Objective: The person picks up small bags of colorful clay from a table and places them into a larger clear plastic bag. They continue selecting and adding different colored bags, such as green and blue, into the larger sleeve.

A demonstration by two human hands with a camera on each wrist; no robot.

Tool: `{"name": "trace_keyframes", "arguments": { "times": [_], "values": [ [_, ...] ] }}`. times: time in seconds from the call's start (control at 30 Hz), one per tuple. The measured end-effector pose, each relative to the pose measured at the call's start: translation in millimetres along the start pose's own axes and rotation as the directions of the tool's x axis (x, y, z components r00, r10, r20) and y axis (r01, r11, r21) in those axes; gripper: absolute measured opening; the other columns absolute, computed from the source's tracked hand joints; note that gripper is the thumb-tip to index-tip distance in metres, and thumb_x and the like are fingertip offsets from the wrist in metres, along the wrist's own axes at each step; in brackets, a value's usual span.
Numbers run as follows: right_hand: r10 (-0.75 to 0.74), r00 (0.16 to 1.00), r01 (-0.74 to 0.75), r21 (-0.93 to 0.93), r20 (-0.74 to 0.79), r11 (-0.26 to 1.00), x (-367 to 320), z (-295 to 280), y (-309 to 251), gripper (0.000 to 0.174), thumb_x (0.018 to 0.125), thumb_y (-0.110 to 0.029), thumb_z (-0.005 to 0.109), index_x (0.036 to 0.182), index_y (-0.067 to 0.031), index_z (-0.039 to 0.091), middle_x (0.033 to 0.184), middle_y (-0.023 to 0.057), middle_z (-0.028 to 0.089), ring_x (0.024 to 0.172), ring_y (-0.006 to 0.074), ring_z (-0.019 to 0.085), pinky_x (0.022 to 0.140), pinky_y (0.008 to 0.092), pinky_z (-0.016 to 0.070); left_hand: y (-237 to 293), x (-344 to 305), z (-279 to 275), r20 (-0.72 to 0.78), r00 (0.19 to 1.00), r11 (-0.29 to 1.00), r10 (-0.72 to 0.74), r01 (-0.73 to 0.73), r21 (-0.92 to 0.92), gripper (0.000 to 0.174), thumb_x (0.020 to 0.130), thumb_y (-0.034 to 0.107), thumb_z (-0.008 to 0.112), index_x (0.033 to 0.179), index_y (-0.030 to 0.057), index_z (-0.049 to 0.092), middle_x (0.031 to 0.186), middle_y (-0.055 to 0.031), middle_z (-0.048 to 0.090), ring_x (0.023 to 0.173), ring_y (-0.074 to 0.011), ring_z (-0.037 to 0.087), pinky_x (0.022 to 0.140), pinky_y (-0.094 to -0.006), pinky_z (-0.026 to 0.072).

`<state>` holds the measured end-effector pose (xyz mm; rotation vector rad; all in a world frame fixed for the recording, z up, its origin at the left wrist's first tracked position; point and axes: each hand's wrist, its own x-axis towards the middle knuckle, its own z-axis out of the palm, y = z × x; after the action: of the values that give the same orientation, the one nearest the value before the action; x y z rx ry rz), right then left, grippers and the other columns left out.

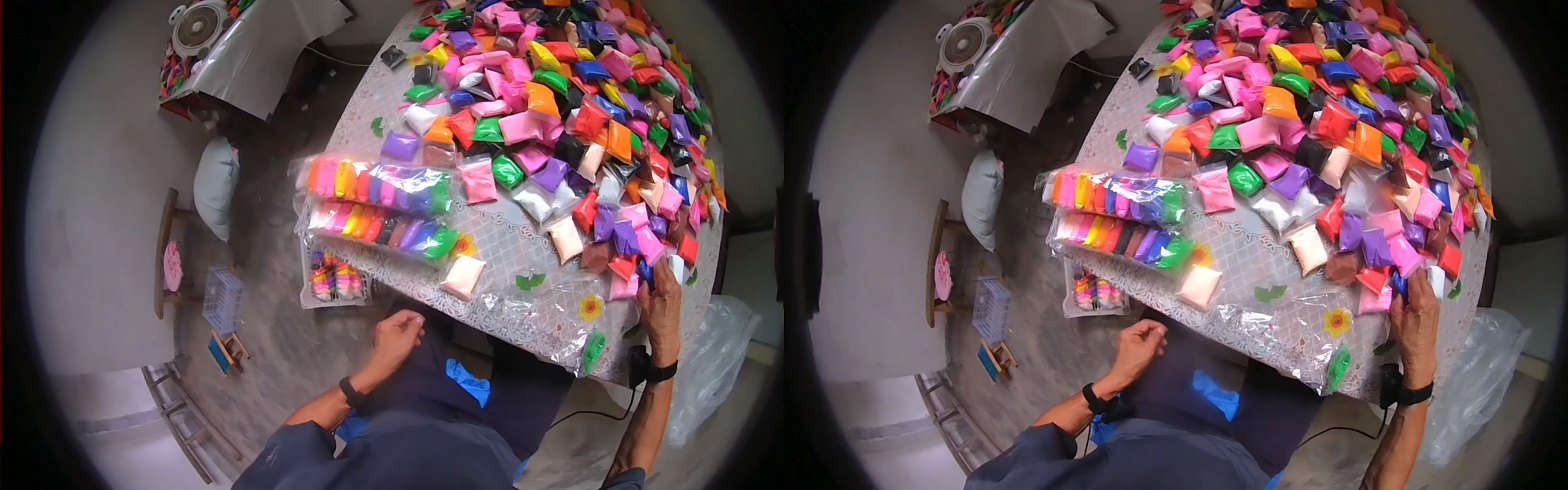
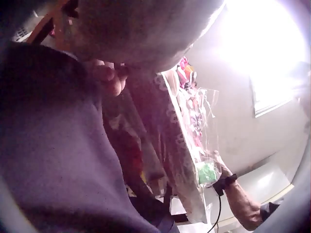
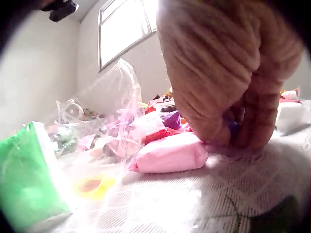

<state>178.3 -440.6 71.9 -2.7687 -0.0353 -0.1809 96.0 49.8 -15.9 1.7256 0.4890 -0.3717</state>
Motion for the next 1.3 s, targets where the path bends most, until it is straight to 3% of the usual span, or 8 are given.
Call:
{"name": "trace_keyframes", "arguments": {
  "times": [0.07,0.17,0.27,0.4,0.47,0.57,0.77,1.3],
  "values": [
    [0.009,0.999,-0.009,0.010,0.048,1.000,-0.8,-0.9,-0.9,0.039,0.086,0.001,0.059,0.124,0.0088,0.057,0.121,0.0327,0.061,0.110,0.0508,0.059,0.097,0.0496,0.0476,-6.0,-3.3,3.7,0.022,0.999,0.998,-0.023,0.022,0.053,0.015,0.098,0.013,0.065,0.100,-0.0015,0.070,0.077,-0.0044,0.068,0.063,-0.0088,0.062,0.058,-0.0231,0.0511],
    [-0.092,0.991,0.082,-0.109,-0.092,0.991,-5.3,10.9,12.2,0.039,0.087,0.002,0.056,0.125,0.0074,0.057,0.113,0.0315,0.064,0.101,0.0499,0.062,0.089,0.0493,0.0499,-9.5,-8.8,7.7,0.039,0.999,0.991,-0.009,0.004,0.132,0.015,0.097,0.013,0.066,0.099,-0.0010,0.070,0.077,-0.0033,0.069,0.066,-0.0087,0.063,0.059,-0.0234,0.0524],
    [-0.069,0.977,0.072,0.010,-0.204,0.997,-2.8,8.0,3.1,0.038,0.083,0.003,0.052,0.120,0.0019,0.061,0.083,0.0257,0.062,0.070,0.0417,0.062,0.063,0.0460,0.0488,-31.9,-5.4,5.0,0.044,0.988,0.964,0.146,-0.152,0.220,0.015,0.097,0.013,0.065,0.099,-0.0003,0.071,0.078,-0.0019,0.069,0.070,-0.0090,0.066,0.060,-0.0236,0.0538],
    [0.139,0.981,-0.111,0.197,-0.138,0.974,-12.6,0.8,1.3,0.025,0.089,-0.005,0.054,0.109,-0.0045,0.069,0.067,0.0208,0.059,0.058,0.0347,0.061,0.056,0.0423,0.0460,-33.2,-1.8,9.2,0.056,0.997,0.998,0.061,-0.059,-0.031,0.012,0.099,0.008,0.062,0.098,-0.0010,0.070,0.077,-0.0025,0.067,0.068,-0.0079,0.062,0.058,-0.0224,0.0522],
    [0.174,0.982,-0.162,0.148,-0.069,0.976,-19.8,0.6,13.2,0.025,0.094,-0.009,0.055,0.113,-0.0018,0.069,0.069,0.0051,0.063,0.060,0.0115,0.059,0.055,0.0291,0.0434,-29.7,-1.4,8.5,0.063,0.996,0.997,0.064,-0.060,-0.052,0.011,0.098,0.007,0.063,0.097,-0.0015,0.070,0.077,-0.0028,0.067,0.067,-0.0075,0.062,0.057,-0.0225,0.0523],
    [0.342,0.938,-0.331,0.440,0.056,0.835,-24.2,-5.3,-2.4,0.023,0.101,-0.015,0.057,0.113,0.0012,0.069,0.075,0.0007,0.066,0.065,0.0080,0.065,0.056,0.0241,0.0501,-31.2,1.4,7.9,0.081,0.993,0.996,0.084,-0.081,-0.034,0.012,0.098,0.008,0.064,0.096,-0.0011,0.070,0.076,-0.0032,0.067,0.065,-0.0073,0.062,0.056,-0.0223,0.0514],
    [0.469,0.867,-0.436,0.717,0.171,0.544,-28.7,-9.5,-15.5,0.021,0.101,-0.014,0.057,0.106,0.0018,0.069,0.075,0.0027,0.068,0.063,0.0081,0.065,0.053,0.0220,0.0499,-33.3,3.9,8.3,0.070,0.993,0.993,0.093,-0.097,0.059,0.015,0.099,0.011,0.063,0.094,-0.0012,0.070,0.075,-0.0038,0.066,0.061,-0.0075,0.060,0.054,-0.0226,0.0497],
    [0.549,0.834,-0.375,0.776,0.044,0.508,-37.9,-28.9,-42.1,0.021,0.101,-0.013,0.058,0.109,0.0027,0.068,0.088,0.0041,0.070,0.067,0.0106,0.068,0.051,0.0219,0.0511,28.5,-17.4,29.1,0.340,0.939,0.987,0.045,0.010,-0.159,0.023,0.099,0.014,0.062,0.117,-0.0015,0.059,0.090,-0.0093,0.070,0.067,-0.0109,0.067,0.052,-0.0202,0.0430]
  ]
}}
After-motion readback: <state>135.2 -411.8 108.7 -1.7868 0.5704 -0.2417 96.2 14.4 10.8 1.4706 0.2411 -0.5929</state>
